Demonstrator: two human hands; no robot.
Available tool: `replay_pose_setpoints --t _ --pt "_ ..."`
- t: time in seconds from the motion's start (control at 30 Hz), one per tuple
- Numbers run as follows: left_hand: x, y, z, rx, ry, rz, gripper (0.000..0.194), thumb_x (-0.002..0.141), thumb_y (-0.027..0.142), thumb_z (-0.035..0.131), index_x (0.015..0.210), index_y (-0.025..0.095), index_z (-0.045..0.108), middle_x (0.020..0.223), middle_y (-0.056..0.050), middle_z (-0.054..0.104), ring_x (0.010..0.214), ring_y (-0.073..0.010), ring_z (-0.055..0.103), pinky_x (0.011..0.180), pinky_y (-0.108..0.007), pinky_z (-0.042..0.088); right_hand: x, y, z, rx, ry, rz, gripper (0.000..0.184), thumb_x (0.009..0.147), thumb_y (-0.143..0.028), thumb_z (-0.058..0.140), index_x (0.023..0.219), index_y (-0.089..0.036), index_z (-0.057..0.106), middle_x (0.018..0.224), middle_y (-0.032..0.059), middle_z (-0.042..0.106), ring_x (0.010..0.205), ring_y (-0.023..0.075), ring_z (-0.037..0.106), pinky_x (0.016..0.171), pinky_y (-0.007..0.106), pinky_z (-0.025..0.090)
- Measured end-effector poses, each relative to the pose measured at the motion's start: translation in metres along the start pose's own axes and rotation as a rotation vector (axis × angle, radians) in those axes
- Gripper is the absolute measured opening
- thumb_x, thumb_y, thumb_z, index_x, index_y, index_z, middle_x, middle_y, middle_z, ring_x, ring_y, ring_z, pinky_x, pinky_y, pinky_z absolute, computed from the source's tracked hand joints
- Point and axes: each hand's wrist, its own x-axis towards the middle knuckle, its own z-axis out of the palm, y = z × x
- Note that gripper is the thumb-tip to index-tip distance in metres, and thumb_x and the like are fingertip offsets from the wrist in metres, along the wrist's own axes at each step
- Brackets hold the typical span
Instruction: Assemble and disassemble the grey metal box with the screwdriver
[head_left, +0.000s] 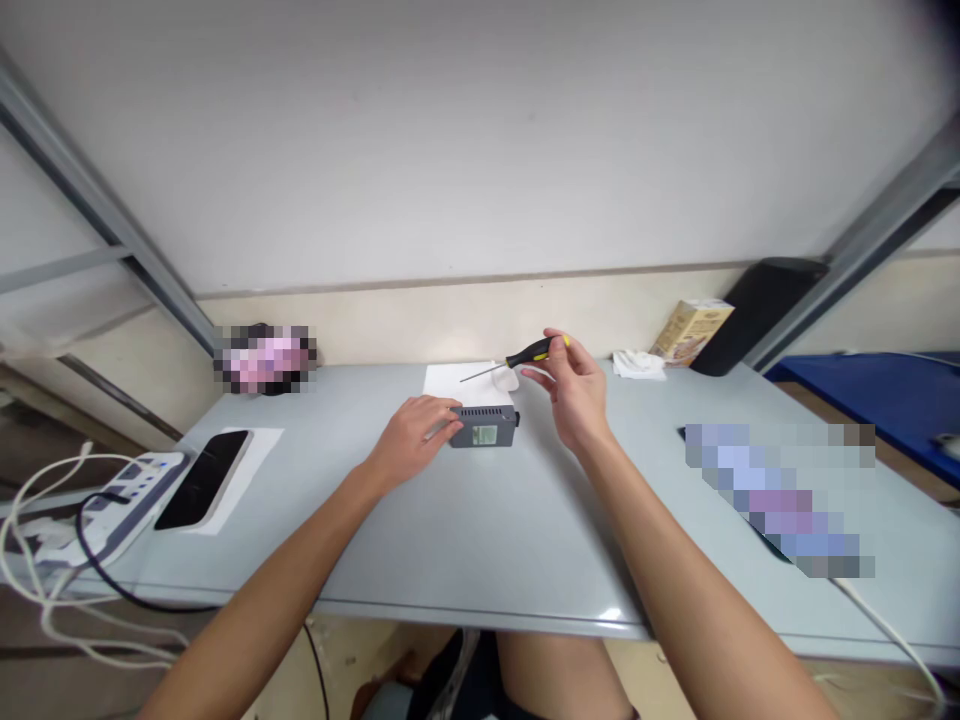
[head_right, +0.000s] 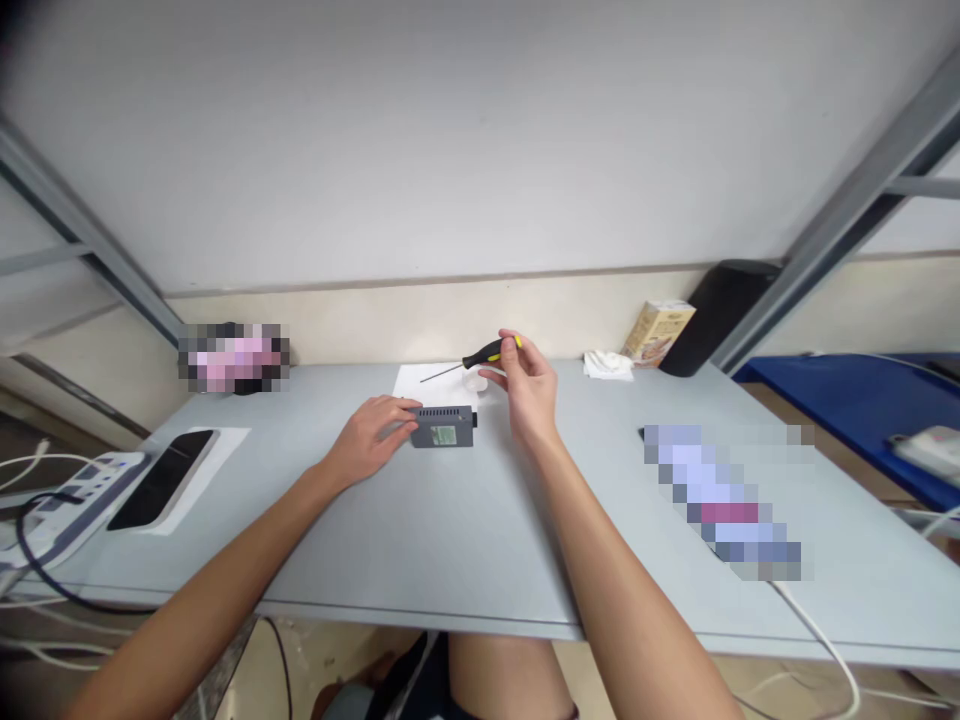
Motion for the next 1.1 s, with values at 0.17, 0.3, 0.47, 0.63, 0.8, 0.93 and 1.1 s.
replay_pose_setpoints --t 0.17,0.3,0.47,0.63,0.8,0.93,1.1 --pt "-0.003 -0.012 -0.003 -0.05 0.151 -0.253 0.032 0.112 0.035 0.037 0.12 0.023 0.066 0.117 -0.007 0.075 0.104 -0.0207 0.07 0.096 -0.038 0.053 -0.002 0.028 -0.002 -0.045 -0.085 0.12 0.055 0.072 -0.059 0.088 0.112 -0.024 0.079 0.104 0.0017 0.075 0.089 0.0164 0.075 0.097 0.038 0.064" --pt "-0.003 -0.031 -0.004 0.099 0.147 -0.325 0.033 0.11 0.032 0.038 0.114 0.021 0.069 0.114 -0.009 0.074 0.11 -0.025 0.066 0.103 -0.044 0.051 -0.007 0.037 0.002 -0.059 -0.119 0.192 0.059 0.065 -0.06 0.091 0.109 -0.022 0.08 0.104 0.0025 0.076 0.087 0.0167 0.075 0.102 0.039 0.06" --pt "-0.007 -0.047 0.0 0.261 0.007 -0.318 0.032 0.107 0.026 0.043 0.12 0.023 0.072 0.125 -0.009 0.073 0.115 -0.0274 0.063 0.102 -0.047 0.05 -0.012 0.038 0.007 -0.096 -0.152 0.206 0.058 0.068 -0.061 0.09 0.111 -0.022 0.081 0.103 0.0033 0.076 0.088 0.0178 0.076 0.101 0.038 0.06" --pt "-0.011 -0.053 0.003 0.311 -0.038 -0.297 0.032 0.104 0.024 0.047 0.121 0.024 0.075 0.125 -0.009 0.073 0.115 -0.0281 0.062 0.097 -0.047 0.051 -0.015 0.04 0.008 -0.091 -0.17 0.223 0.055 0.069 -0.058 0.09 0.11 -0.022 0.08 0.106 0.0034 0.078 0.086 0.0166 0.076 0.096 0.036 0.061" --pt "-0.012 -0.054 0.004 0.314 -0.061 -0.293 0.034 0.104 0.022 0.047 0.121 0.025 0.076 0.125 -0.008 0.072 0.114 -0.0276 0.063 0.096 -0.046 0.052 -0.016 0.039 0.009 -0.025 -0.165 0.292 0.054 0.066 -0.054 0.093 0.109 -0.023 0.081 0.102 0.0021 0.079 0.086 0.0158 0.076 0.096 0.034 0.061" --pt "-0.011 -0.053 0.003 0.301 -0.052 -0.287 0.033 0.105 0.024 0.046 0.122 0.025 0.075 0.126 -0.008 0.072 0.114 -0.0271 0.062 0.097 -0.046 0.051 -0.013 0.038 0.008 0.012 -0.126 0.278 0.053 0.065 -0.052 0.094 0.107 -0.023 0.081 0.096 0.001 0.079 0.088 0.0161 0.076 0.099 0.034 0.061" --pt "-0.009 -0.05 0.001 0.291 -0.032 -0.271 0.026 0.104 0.034 0.057 0.123 0.024 0.073 0.125 -0.008 0.072 0.116 -0.0275 0.062 0.1 -0.046 0.05 -0.011 0.032 0.007 0.033 -0.128 0.271 0.053 0.065 -0.054 0.094 0.106 -0.024 0.081 0.095 0.0007 0.078 0.086 0.0157 0.076 0.1 0.036 0.062"
